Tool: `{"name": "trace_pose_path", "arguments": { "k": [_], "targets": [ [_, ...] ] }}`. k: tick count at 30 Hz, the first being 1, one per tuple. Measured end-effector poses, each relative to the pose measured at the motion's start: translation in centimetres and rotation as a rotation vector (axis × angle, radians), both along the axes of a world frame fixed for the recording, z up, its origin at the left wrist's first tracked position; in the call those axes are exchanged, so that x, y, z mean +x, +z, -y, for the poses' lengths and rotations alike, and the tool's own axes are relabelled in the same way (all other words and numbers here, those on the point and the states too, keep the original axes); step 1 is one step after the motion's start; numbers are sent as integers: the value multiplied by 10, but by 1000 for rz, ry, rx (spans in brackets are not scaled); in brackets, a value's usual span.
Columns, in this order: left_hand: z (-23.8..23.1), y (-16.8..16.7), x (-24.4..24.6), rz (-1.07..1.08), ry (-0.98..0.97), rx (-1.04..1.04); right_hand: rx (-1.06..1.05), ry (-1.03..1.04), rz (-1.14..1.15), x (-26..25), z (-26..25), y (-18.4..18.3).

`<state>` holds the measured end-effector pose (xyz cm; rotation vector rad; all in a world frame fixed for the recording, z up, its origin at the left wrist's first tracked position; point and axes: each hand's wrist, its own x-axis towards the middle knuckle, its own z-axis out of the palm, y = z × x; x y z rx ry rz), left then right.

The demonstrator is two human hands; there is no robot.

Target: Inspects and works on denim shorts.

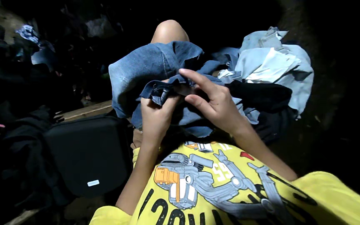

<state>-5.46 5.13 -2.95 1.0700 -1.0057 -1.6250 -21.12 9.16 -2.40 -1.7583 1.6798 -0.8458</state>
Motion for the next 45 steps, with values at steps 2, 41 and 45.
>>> {"name": "trace_pose_path", "arguments": {
  "k": [2, 41, 45],
  "targets": [
    [-1, -2, 0, 0, -11, -9, -31, -42, -21, 5, 2, 0],
    [11, 8, 1, -36, 48, 141, 10, -26, -53, 4, -4, 4],
    [7, 4, 1, -29, 39, 96, 10, -66, -39, 11, 2, 5]
  ]
}}
